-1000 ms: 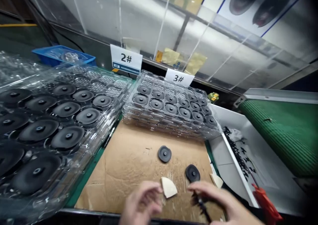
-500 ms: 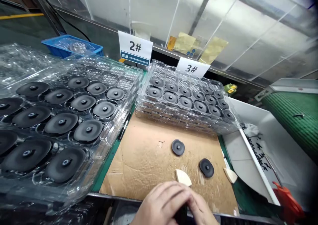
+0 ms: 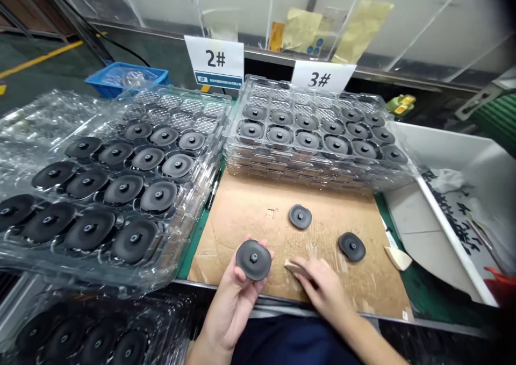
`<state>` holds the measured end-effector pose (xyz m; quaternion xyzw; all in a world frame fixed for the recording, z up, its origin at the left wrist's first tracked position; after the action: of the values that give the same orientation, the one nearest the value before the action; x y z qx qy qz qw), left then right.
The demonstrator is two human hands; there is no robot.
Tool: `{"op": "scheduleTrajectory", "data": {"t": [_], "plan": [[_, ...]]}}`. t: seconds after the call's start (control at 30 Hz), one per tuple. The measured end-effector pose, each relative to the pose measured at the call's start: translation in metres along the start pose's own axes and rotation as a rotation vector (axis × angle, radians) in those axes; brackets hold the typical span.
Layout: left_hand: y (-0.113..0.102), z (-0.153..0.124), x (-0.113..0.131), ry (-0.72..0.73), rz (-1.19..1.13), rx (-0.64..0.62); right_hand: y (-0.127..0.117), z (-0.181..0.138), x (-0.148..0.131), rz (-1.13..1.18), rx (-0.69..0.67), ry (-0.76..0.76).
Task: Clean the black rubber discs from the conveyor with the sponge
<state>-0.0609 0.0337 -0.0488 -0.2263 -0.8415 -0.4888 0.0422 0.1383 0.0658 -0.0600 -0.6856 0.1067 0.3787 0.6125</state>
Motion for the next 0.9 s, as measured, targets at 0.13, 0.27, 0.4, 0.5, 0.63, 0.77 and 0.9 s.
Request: {"op": "scheduleTrajectory", "data": {"t": [0.13,0.27,0.4,0.5,0.63,0.77,0.9], "plan": [[0.018,-0.003,-0.015,0.001,0.094,0.014,-0.035,0.022,-0.04,0.095,0.064,0.005],[0.034,-0.009,-0.03,-0.026,0.178,-0.006,-0.059,0.021,-0.09,0.216,0.125,-0.251],[0.043,-0.013,-0.036,0.03,0.227,0.027,-0.068,0.017,-0.105,0.234,-0.081,-0.294],[0.054,-0.017,-0.039,0.044,0.284,0.052,-0.076,0.016,-0.102,0.169,0.094,-0.31],[0.069,-0.021,-0.043,0.056,0.3,0.011,-0.082,0.002,-0.097,0.188,0.221,-0.455],[0.078,-0.021,-0.053,0.008,0.314,-0.016,-0.089,0.0,-0.093,0.175,0.238,-0.346],[0.09,-0.02,-0.058,-0.02,0.324,-0.054,-0.104,-0.006,-0.087,0.174,0.264,-0.418]]}}
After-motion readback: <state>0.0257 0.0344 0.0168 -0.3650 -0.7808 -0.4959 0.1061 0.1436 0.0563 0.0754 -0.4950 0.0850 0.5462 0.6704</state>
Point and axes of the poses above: each hand's wrist, its own z-axis towards the middle knuckle, its own y-axis out of the palm, x = y × z, the point moved 2 cm from there along z, towards the middle knuckle, and after that the axes turned 2 degrees about x, right-handed, at the moved point
